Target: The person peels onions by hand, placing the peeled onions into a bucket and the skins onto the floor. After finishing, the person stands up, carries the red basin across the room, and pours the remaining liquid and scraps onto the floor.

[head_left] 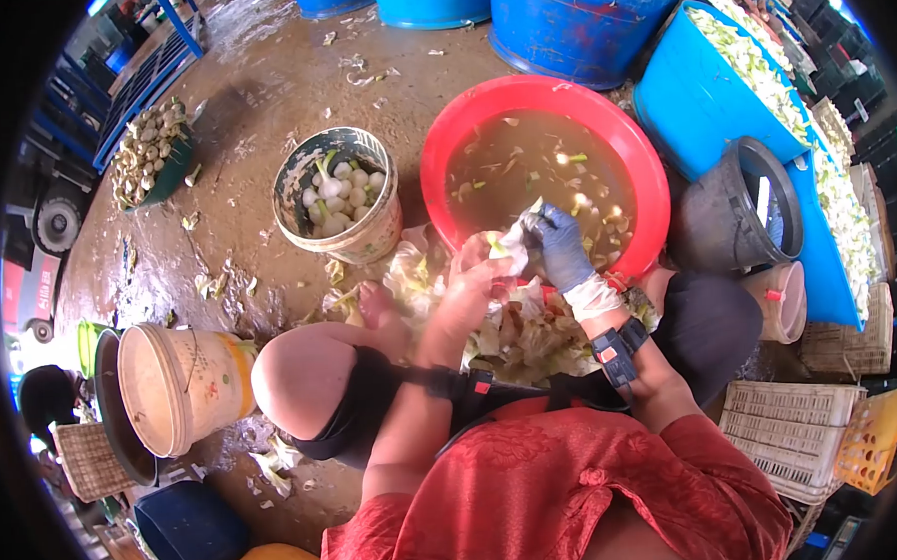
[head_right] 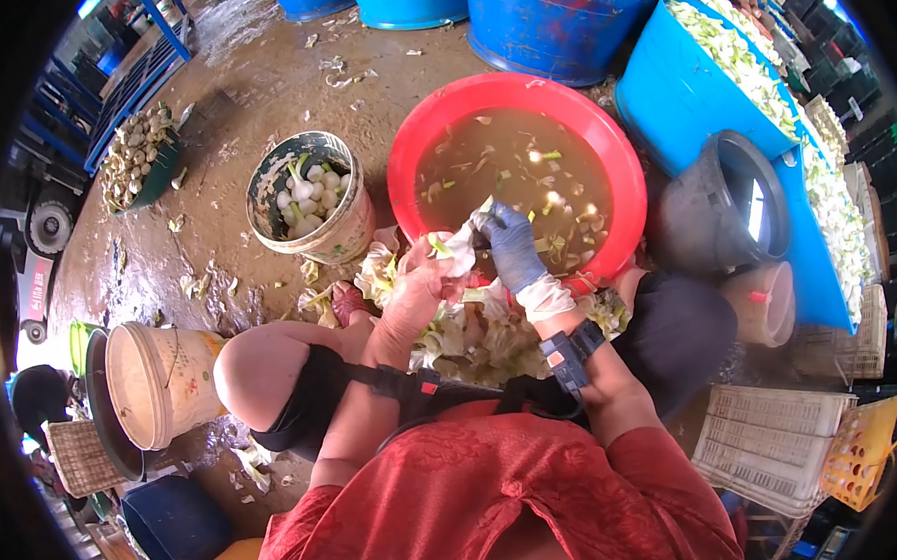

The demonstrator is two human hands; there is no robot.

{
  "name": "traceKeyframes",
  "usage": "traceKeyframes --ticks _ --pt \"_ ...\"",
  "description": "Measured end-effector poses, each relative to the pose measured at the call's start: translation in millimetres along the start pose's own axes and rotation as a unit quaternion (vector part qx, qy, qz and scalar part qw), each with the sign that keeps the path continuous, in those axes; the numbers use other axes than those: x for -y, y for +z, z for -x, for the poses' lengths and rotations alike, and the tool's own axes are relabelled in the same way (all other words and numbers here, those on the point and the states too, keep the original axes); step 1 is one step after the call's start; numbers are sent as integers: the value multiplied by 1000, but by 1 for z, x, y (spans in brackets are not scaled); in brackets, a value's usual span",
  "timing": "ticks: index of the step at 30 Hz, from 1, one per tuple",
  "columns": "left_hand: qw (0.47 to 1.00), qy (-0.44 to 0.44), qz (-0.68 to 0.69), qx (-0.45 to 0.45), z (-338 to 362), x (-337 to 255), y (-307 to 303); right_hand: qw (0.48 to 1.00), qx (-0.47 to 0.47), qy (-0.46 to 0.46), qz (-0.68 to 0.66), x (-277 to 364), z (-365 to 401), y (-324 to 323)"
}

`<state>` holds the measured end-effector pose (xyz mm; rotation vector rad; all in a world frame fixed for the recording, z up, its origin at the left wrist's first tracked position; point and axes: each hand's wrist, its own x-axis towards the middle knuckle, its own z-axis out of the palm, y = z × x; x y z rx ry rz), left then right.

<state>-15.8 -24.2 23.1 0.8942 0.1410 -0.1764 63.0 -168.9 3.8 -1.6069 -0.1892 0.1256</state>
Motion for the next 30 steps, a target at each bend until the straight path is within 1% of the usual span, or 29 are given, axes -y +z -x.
traceKeyframes --ticks 1,2,3,4,5,6,7,8,9,10,11,12,13,14,15,16,17,18,19,21,22,23,24,25,26,27,28,29,30 --pt "1000 -1 0 -1 -1 2 -1 991 -2 49 -122 8 3 1" --pt "999 -4 -15 -44 -4 5 -3 996 17 32 -83 18 5 0" --pt "996 -7 -29 -86 -7 9 -5 996 16 34 -81 22 7 1" --pt "995 1 25 -98 -9 12 -5 985 44 49 -159 26 10 4" --pt "995 0 26 -97 -10 16 -7 967 72 63 -237 31 13 6" --pt "992 27 93 -85 -10 20 -9 856 129 162 -474 37 16 6" --pt "983 54 158 -74 -10 20 -10 855 129 163 -475 43 18 5" --pt "978 38 189 -76 -13 19 -10 851 171 145 -476 48 20 3" --pt "978 38 188 -78 -14 17 -13 844 212 127 -476 53 21 1" --pt "974 28 218 -55 -14 16 -18 782 239 167 -551 57 21 -3" --pt "968 18 248 -32 -15 15 -23 796 262 141 -526 60 20 -7" --pt "972 40 230 0 -16 15 -28 802 272 118 -518 64 21 -9" --pt "972 39 230 0 -16 12 -28 807 281 95 -510 68 23 -10" --pt "968 24 239 -75 -18 9 -28 808 280 95 -510 66 25 -10" --pt "958 5 245 -147 -22 6 -28 907 288 50 -303 63 28 -10" --pt "956 62 265 -108 -28 -2 -40 958 277 4 -78 58 31 -11" --pt "949 117 286 -68 -34 -11 -54 939 342 30 -16 17 29 -8" --pt "928 124 321 -140 -32 -36 -41 893 395 63 207 -18 35 -8" --pt "901 134 354 -214 -27 -61 -28 861 366 -146 322 -72 45 -8" --pt "903 140 354 -202 -31 -51 -36 804 437 31 401 -61 30 0" --pt "925 104 298 -212 -30 -40 -33 804 437 34 401 -65 19 -6" --pt "943 66 239 -222 -30 -28 -33 880 328 77 334 -71 7 -13" --pt "950 37 210 -227 -32 -14 -40 935 209 120 260 -78 -7 -23" --pt "950 31 208 -231 -32 -9 -40 881 191 -22 433 -72 -30 -35" --pt "963 28 179 -199 -33 -7 -41 907 153 -50 389 -105 -52 -54" --pt "974 26 149 -168 -36 -7 -39 846 90 -106 515 -123 -69 -67" --pt "969 23 112 -219 -38 -11 -25 844 76 -4 532 -124 -81 -75" --pt "968 20 109 -226 -41 -10 -23 783 85 21 616 -125 -90 -77" --pt "971 9 86 -221 -43 -9 -22 736 91 -17 670 -131 -92 -80"
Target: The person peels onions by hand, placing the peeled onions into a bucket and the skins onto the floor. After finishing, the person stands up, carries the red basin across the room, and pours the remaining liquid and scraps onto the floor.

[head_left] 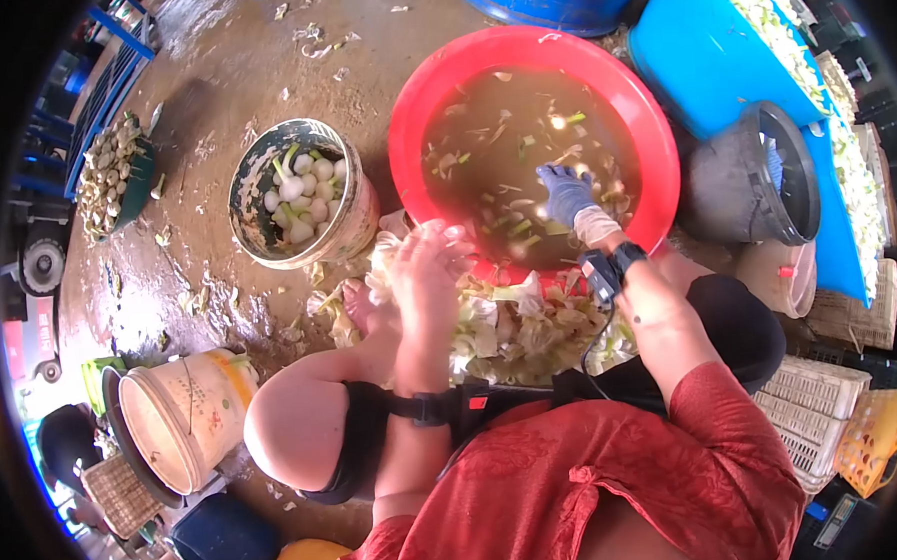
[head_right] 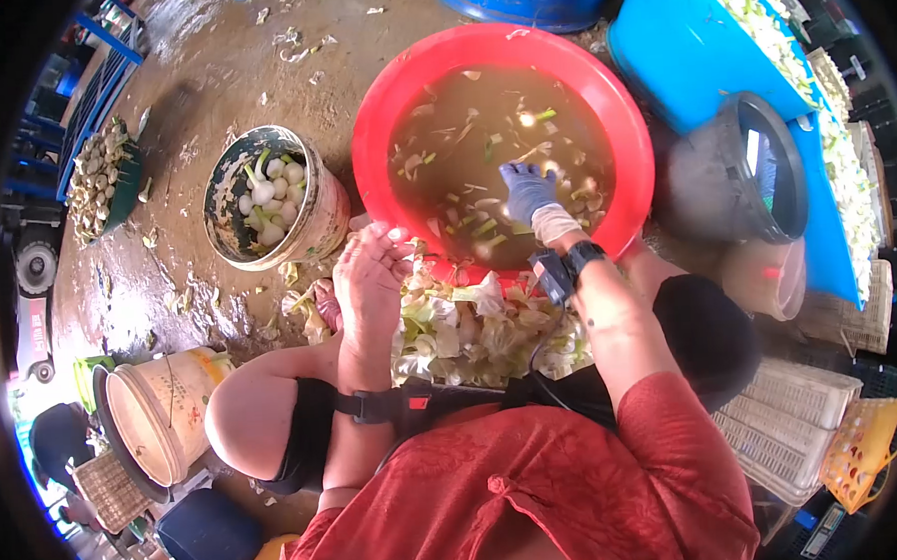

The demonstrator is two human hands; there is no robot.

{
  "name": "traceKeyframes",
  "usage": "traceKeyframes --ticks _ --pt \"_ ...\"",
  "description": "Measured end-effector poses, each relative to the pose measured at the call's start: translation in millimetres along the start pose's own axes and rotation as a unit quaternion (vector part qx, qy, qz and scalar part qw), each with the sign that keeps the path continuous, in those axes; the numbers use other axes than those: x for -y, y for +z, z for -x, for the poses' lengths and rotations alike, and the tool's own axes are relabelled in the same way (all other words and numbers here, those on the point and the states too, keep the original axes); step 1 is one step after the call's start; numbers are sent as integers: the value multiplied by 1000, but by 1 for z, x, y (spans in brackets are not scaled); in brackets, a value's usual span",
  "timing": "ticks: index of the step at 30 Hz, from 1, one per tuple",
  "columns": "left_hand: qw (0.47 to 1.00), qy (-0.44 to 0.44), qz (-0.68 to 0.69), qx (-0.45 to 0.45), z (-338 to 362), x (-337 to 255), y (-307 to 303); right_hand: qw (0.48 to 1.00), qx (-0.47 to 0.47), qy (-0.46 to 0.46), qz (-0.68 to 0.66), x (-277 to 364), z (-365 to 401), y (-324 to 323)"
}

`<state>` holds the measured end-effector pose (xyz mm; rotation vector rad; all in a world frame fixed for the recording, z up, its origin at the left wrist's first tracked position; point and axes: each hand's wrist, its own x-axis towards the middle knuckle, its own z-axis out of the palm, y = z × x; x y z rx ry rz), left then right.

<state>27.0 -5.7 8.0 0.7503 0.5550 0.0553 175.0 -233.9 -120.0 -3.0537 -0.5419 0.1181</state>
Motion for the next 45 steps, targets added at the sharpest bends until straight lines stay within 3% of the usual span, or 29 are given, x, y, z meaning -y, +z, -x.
traceKeyframes --ticks 1,2,4,5,7,8,9,10,11,12,13,15,16,17,19,21,23,25,27,29,31,33,35,37,39,41,43,45 --pt "1000 -6 -26 6 -2 2 1 997 -17 -27 74 -7 -1 12" --pt "999 -22 -22 -2 -5 4 1 997 -13 -27 67 -12 -4 26" --pt "999 -27 -23 -2 -7 10 0 959 269 -37 82 -15 -10 54" --pt "999 -30 -16 4 -9 12 -2 958 272 -39 78 -12 -8 64" --pt "999 -31 -7 6 -13 16 -4 960 238 -34 -141 -9 7 74" --pt "999 -30 -26 -9 -14 16 -4 964 151 -50 -214 -6 13 74" --pt "998 -29 -46 -23 -14 17 -4 964 152 -47 -213 -6 14 73" --pt "998 -32 -45 -21 -13 19 -5 896 158 -41 -413 -6 13 70" --pt "998 -26 -60 -22 -13 21 -8 789 153 -34 -594 -3 13 65" --pt "997 -17 -74 -21 -13 23 -9 928 115 -92 -342 20 14 -7" --pt "997 -13 -73 -16 -14 25 -10 930 110 -93 -339 32 18 -32" --pt "989 -19 -144 -28 -16 28 -13 829 78 -61 -551 48 26 -58" --pt "986 -23 -162 -31 -17 30 -14 840 -12 -151 -521 53 29 -61" --pt "987 -16 -160 -30 -14 26 -8 840 -15 -158 -519 60 34 -78" --pt "987 -87 -128 -35 -6 19 3 834 55 -161 -525 71 46 -114" --pt "982 -22 -176 62 -10 30 -7 800 20 -177 -573 82 56 -119" --pt "989 4 -87 122 -1 26 -1 754 -10 -143 -641 86 59 -125" --pt "996 51 -65 44 17 15 18 617 -37 8 -786 92 64 -139" --pt "989 111 -76 63 22 9 20 673 -34 -4 -739 74 62 -122" --pt "955 266 -119 49 10 30 15 801 -266 -132 -519 83 68 -90" --pt "939 247 -218 94 16 29 15 722 -75 -79 -684 105 80 -101" --pt "935 262 -223 90 20 30 14 730 6 51 -681 117 89 -132" --pt "934 265 -224 82 24 30 13 709 14 44 -704 120 92 -139" --pt "965 205 -131 99 24 31 9 743 2 5 -669 119 98 -147" --pt "961 213 -139 105 19 31 3 719 0 1 -695 116 98 -140" --pt "972 166 -133 103 31 22 9 686 72 45 -723 114 105 -149" --pt "975 161 -111 109 33 26 10 680 63 24 -730 110 102 -141" --pt "951 238 -172 99 26 36 7 746 30 29 -664 108 96 -127"
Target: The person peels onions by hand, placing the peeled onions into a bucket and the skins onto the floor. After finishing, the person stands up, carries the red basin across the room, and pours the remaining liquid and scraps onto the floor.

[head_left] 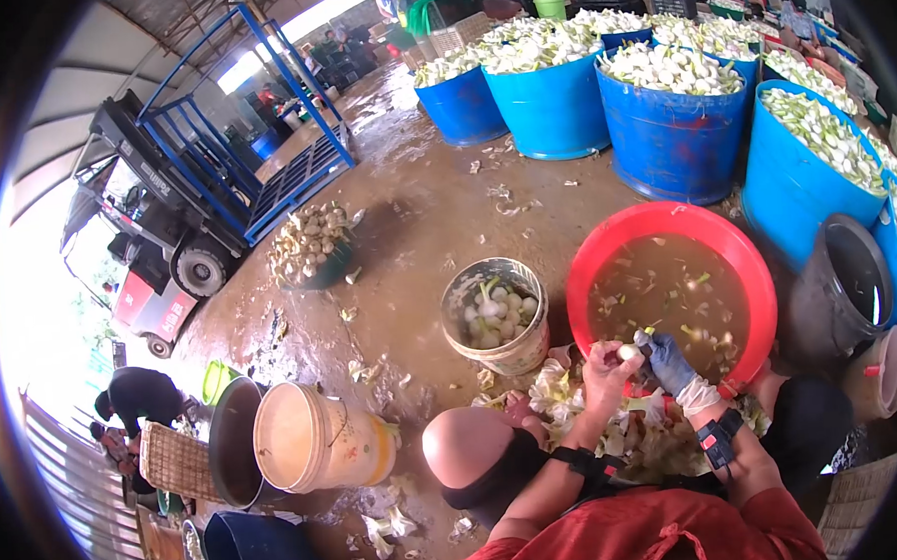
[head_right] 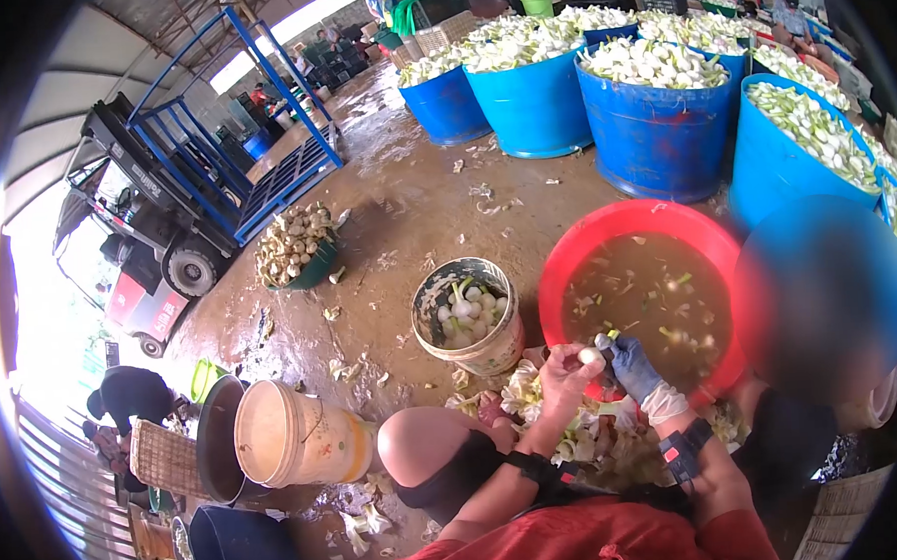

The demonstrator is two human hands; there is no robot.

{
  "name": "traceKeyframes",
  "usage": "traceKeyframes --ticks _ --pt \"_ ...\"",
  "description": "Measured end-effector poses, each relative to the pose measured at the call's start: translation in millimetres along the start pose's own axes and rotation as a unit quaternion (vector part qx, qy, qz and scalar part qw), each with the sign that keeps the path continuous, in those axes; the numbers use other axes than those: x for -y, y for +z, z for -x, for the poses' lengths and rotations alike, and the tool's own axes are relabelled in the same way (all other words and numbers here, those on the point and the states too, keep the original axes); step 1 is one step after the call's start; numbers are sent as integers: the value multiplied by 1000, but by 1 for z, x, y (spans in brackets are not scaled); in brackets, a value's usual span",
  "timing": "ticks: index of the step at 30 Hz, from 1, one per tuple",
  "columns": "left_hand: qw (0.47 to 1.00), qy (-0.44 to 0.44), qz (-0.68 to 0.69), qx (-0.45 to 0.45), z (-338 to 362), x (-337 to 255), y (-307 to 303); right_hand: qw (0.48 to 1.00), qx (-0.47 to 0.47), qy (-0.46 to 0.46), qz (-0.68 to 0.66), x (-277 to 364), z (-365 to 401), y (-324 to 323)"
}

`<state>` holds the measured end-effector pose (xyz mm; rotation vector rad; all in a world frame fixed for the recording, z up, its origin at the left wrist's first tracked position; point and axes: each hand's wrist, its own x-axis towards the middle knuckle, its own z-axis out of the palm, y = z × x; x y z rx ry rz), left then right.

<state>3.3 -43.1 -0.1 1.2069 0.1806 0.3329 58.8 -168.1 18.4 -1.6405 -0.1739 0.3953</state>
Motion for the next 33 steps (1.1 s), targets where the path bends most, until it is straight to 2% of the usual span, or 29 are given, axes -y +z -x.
traceKeyframes --ticks 2,4,8,10,11,13,14,15,16,17,18,20,21,22,24,26,27,28,29,31,32,33 --pt "1000 -16 -13 0 -1 -6 -2 999 -2 -35 -4 3 1 5" --pt "993 -81 84 10 -3 -9 -4 999 -7 -33 -40 7 6 6" --pt "990 -86 105 32 -5 -12 -9 998 -5 -61 -10 -4 4 -2" --pt "965 -139 211 69 -8 -11 -12 990 109 5 -86 -1 9 -11" --pt "966 -138 210 67 -10 -8 -17 990 111 6 -87 -5 7 -14" --pt "908 -214 320 168 -14 -7 -27 973 113 -185 77 -8 4 -16" --pt "908 -215 318 167 -12 -7 -27 941 110 -278 157 -6 4 -14" --pt "931 -210 266 133 -10 -7 -24 940 102 -240 218 0 8 -20" --pt "950 -203 214 100 -10 -6 -22 940 102 -242 217 4 9 -16" --pt "967 -199 148 51 -12 -4 -20 961 83 -217 152 6 9 -13" --pt "968 -198 146 51 -10 -1 -16 976 65 -189 88 7 8 -12" --pt "995 -89 -40 32 1 -10 2 975 44 -202 80 -6 6 -8" --pt "990 -40 -132 35 6 -15 8 981 26 -186 38 -1 10 0" --pt "990 -39 -132 35 6 -16 7 985 8 -170 -4 2 14 4" --pt "993 -79 -65 52 6 -19 2 985 11 -174 -11 -8 11 0" --pt "990 -107 -56 72 4 -26 -3 991 3 -136 0 -6 12 -5" --pt "983 -143 15 118 1 -24 -8 991 3 -136 -1 -6 11 -6" --pt "967 -178 85 162 -1 -24 -11 992 12 -107 -62 -6 11 -7" --pt "967 -179 86 162 -2 -22 -12 989 21 -76 -122 -6 10 -7" --pt "947 -264 123 134 -4 -19 -13 986 4 -52 -160 -3 13 -1" --pt "947 -265 124 132 -4 -16 -11 980 -13 -29 -198 -2 14 3" --pt "983 -157 29 89 -3 -12 -7 976 -44 0 -213 -1 13 8"
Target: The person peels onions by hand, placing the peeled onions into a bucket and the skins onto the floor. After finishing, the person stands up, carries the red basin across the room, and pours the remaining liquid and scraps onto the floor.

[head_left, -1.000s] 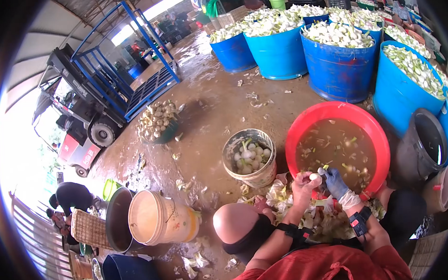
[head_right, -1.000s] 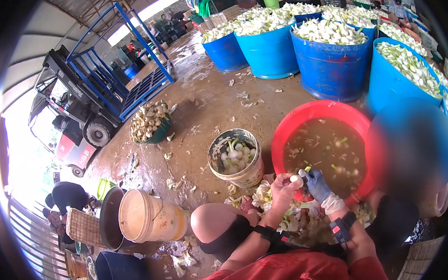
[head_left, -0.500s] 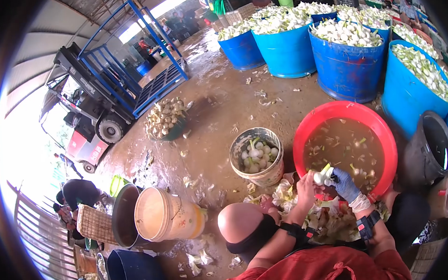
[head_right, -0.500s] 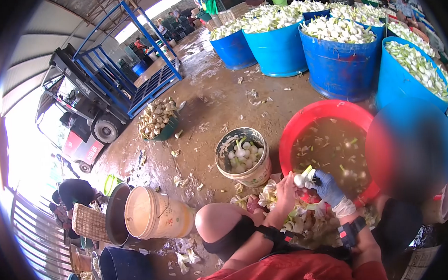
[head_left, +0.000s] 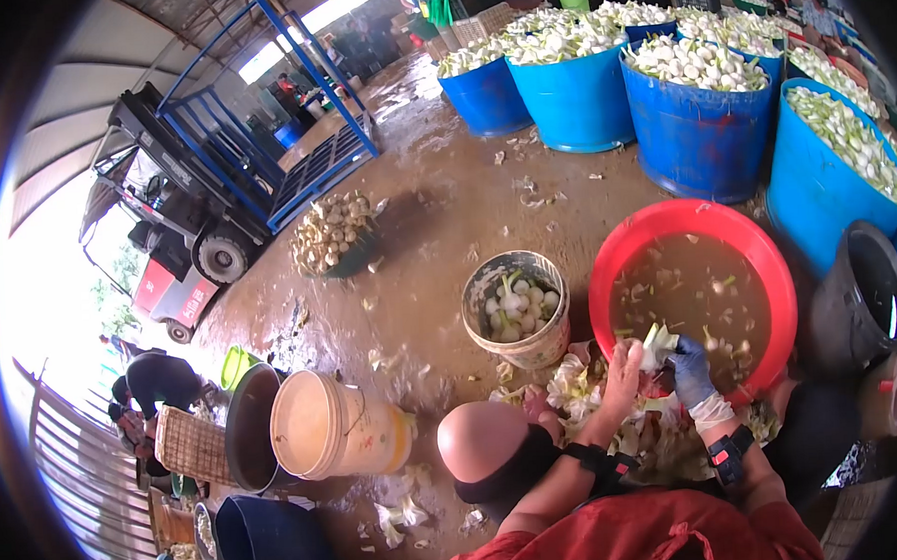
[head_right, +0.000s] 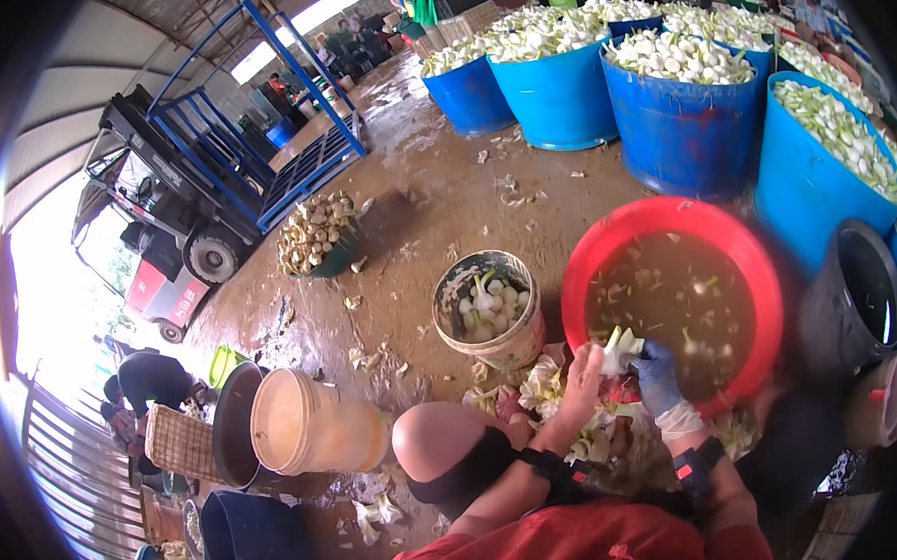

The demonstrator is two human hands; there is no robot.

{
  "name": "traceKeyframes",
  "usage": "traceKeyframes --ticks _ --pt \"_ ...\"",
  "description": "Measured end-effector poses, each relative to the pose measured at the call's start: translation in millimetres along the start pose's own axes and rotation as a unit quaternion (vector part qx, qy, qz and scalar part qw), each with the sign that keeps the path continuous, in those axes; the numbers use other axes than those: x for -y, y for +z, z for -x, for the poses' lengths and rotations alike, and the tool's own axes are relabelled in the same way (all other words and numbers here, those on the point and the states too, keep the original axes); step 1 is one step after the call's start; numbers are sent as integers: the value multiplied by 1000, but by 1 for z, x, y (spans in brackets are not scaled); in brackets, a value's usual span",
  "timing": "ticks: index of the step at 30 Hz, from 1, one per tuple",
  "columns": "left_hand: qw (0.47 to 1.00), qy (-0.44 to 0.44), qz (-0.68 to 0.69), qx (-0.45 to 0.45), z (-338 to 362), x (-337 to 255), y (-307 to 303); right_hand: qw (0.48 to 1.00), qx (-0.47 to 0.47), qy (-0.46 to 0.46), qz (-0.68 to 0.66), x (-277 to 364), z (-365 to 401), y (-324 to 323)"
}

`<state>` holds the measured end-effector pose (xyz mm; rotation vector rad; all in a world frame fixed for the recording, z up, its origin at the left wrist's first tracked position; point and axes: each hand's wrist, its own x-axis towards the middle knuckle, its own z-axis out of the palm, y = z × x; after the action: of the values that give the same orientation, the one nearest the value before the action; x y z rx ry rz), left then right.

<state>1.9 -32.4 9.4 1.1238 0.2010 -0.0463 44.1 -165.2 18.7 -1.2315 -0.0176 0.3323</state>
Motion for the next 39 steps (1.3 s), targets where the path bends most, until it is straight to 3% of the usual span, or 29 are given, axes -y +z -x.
traceKeyframes --ticks 1,2,3,5,6,9,11,14,15,16,18,21,23,26,27,29,31,32,33,35,37,39 --pt "989 101 -97 -57 -1 6 4 1000 -3 5 1 -2 -7 3" --pt "961 171 -177 -129 -10 19 6 992 10 -56 109 -10 -4 -5" --pt "977 119 -140 -112 -5 7 8 969 28 -117 215 -12 -6 -11" --pt "993 57 -67 -84 -2 -5 8 943 4 -225 244 -16 -14 -11" --pt "996 37 62 -45 3 -10 7 940 -14 -197 277 -15 -18 -14" --pt "983 11 175 57 4 -8 1 951 -59 -160 257 12 -13 -10" --pt "990 18 136 31 5 -5 3 977 -46 -161 136 15 -13 -7" --pt "981 83 160 69 0 -2 -5 966 -59 -162 190 13 -15 -17" --pt "981 81 164 71 -1 -1 -8 959 -75 -155 227 12 -16 -19" --pt "974 54 200 88 2 -4 -8 979 -74 -109 153 24 -8 -13" --pt "964 24 240 109 6 -7 -3 979 -77 -105 160 10 -12 -22" --pt "981 26 173 82 10 -7 4 976 -69 -118 170 6 -6 -24" --pt "992 5 112 65 5 -2 -5 993 -14 -72 87 25 9 -11" --pt "970 22 240 16 -5 -5 -15 990 -10 -84 109 26 15 -16" --pt "943 35 323 66 -9 -9 -23 992 5 -76 103 28 19 -18" --pt "921 33 387 -14 -8 -20 -23 984 13 -93 153 28 25 -28" --pt "920 19 389 -38 -8 -24 -29 883 102 -213 405 25 30 -45" --pt "917 16 395 -55 -8 -25 -29 809 140 -327 469 24 33 -48" --pt "914 13 400 -70 -9 -25 -30 958 133 -54 247 18 40 -46" --pt "913 9 401 -75 -19 -12 -49 886 222 67 401 -3 43 -46" --pt "870 21 468 154 -45 9 -92 784 334 -110 512 -52 52 -52" --pt "872 97 476 -56 -39 -43 -70 783 353 -94 503 -66 45 -51"
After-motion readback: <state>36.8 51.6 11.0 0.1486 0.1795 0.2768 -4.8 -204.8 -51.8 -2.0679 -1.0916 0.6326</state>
